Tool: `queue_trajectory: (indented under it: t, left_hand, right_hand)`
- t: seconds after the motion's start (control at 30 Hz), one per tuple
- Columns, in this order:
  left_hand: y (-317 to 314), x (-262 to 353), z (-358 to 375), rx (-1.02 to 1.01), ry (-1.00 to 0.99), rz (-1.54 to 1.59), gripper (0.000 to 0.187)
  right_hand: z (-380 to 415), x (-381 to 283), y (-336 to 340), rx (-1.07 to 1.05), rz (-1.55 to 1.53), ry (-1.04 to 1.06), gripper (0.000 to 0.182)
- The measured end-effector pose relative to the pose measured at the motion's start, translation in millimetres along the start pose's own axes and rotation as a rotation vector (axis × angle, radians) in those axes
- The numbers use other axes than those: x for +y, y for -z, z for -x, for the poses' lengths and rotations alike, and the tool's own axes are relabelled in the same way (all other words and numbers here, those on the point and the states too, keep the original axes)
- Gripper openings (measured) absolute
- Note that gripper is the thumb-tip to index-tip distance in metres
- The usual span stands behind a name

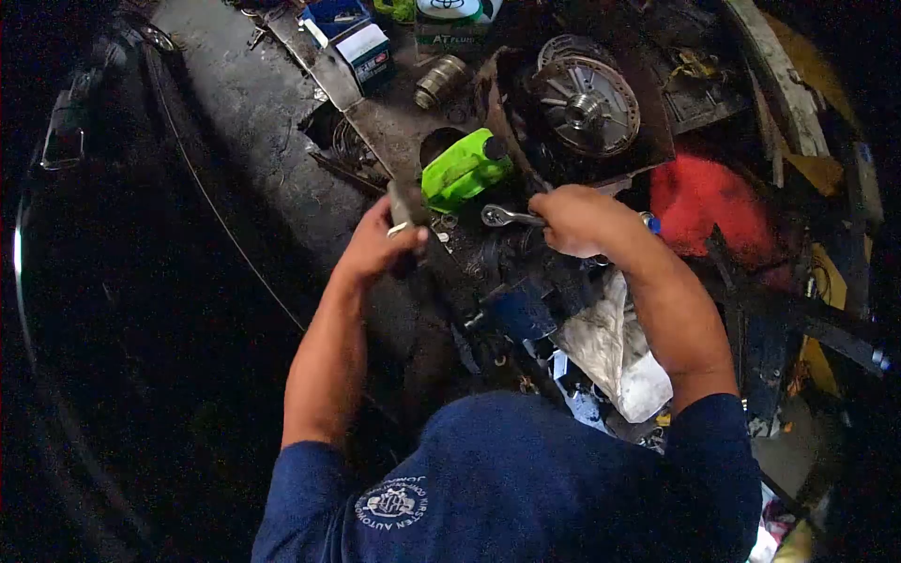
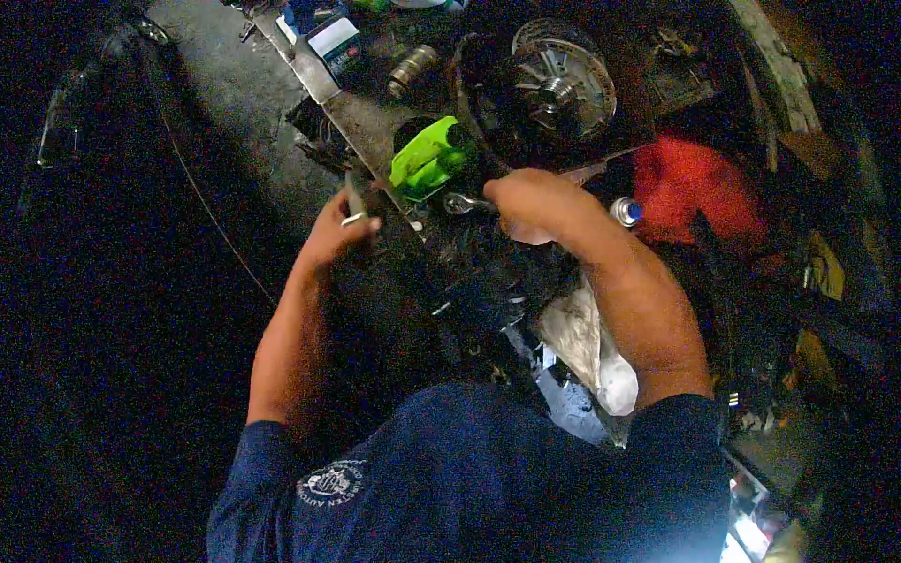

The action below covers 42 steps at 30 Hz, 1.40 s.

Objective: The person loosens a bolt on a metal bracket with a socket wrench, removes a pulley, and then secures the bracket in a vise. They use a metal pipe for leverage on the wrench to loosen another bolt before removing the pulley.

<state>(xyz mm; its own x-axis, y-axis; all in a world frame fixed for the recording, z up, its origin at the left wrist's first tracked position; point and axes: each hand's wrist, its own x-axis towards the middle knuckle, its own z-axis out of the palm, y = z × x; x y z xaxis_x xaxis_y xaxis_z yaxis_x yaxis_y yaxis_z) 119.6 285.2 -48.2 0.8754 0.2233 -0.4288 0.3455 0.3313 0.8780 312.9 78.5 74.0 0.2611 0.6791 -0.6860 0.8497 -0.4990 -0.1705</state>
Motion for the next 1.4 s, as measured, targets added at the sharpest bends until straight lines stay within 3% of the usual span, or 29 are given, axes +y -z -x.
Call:
queue_trajectory:
  t: [0.07,0.13,0.23,0.3,0.37,0.43,0.53,0.6,0.63,0.7,0.73,0.83,0.9,0.97,1.1,1.17,1.23,1.3,1.33,1.4]
  left_hand:
    - [4.2,2.1,-33.5,-0.036,-0.101,-0.060,0.066]
    - [3.9,12.3,-56.4,-0.167,-0.015,-0.266,0.068]
    - [-0.3,14.3,-80.2,-0.317,-0.088,-0.341,0.071]
    - [-2.4,16.8,-88.2,-0.375,-0.001,-0.451,0.079]
    - [-7.1,26.7,-85.2,-0.316,-0.015,-0.587,0.081]
    - [-7.4,19.2,-93.9,-0.392,0.053,-0.396,0.087]
    - [-7.1,14.5,-97.0,-0.433,0.052,-0.273,0.073]
    - [-4.9,40.4,-78.5,-0.317,0.070,-0.349,0.070]
    - [2.2,24.7,-90.1,-0.345,-0.034,-0.310,0.067]
    - [18.9,18.6,-89.7,-0.336,0.067,-0.190,0.065]
    - [23.9,25.5,-86.5,-0.329,0.046,-0.155,0.063]
    - [41.1,42.9,-86.5,-0.287,-0.026,-0.116,0.059]
    - [53.5,51.0,-90.2,-0.221,-0.025,-0.130,0.061]
    - [61.6,54.5,-97.6,-0.137,-0.059,-0.147,0.067]
    - [74.5,54.1,-118.6,-0.070,-0.101,-0.131,0.065]
    - [80.2,54.3,-129.4,0.013,-0.076,-0.148,0.062]
    - [87.0,44.7,-146.5,0.001,-0.179,-0.054,0.059]
    - [90.3,37.2,-151.8,0.023,-0.195,0.005,0.058]
    - [90.7,36.2,-152.4,0.050,-0.211,0.059,0.057]
    - [91.7,33.3,-148.9,0.072,-0.213,0.046,0.055]
  right_hand:
    - [-10.4,-4.9,-13.3,-0.026,-0.023,-0.021,0.029]
    - [-13.6,-11.9,-15.2,-0.109,-0.050,-0.020,0.040]
    - [-22.7,-20.2,-20.9,-0.168,-0.055,-0.075,0.040]
    - [-23.2,-23.5,-21.9,-0.206,-0.053,-0.113,0.042]
    - [-29.6,-22.6,-29.5,-0.207,-0.035,-0.105,0.053]
    - [-38.4,-23.2,-33.4,-0.215,-0.043,-0.100,0.054]
    - [-48.1,-20.2,-38.6,-0.196,-0.064,-0.100,0.046]
    - [-48.7,-26.2,-33.5,-0.200,-0.069,-0.108,0.044]
    - [-50.2,-25.7,-36.8,-0.208,-0.084,-0.117,0.044]
    - [-56.1,-20.1,-43.3,-0.140,-0.105,-0.066,0.044]
    - [-60.9,-23.8,-41.4,-0.185,-0.074,-0.102,0.054]
    - [-75.5,-23.8,-50.5,-0.156,-0.146,-0.139,0.057]
    - [-93.0,-22.6,-63.6,-0.113,-0.180,-0.136,0.052]
    - [-110.6,-28.8,-62.9,-0.302,-0.110,-0.195,0.040]
    - [-154.0,-37.9,-77.4,-0.393,-0.109,-0.328,0.028]
    - [-156.8,-48.6,-87.5,-0.083,-0.300,-0.381,0.029]
    - [-181.7,-51.6,-106.4,-0.142,-0.292,-0.402,0.034]
    - [-186.3,-61.2,-104.4,-0.143,-0.372,-0.551,0.041]
    - [-201.1,-60.9,-109.1,-0.283,-0.401,-0.624,0.047]
    - [-216.4,-61.7,-119.8,-0.398,-0.339,-0.569,0.048]
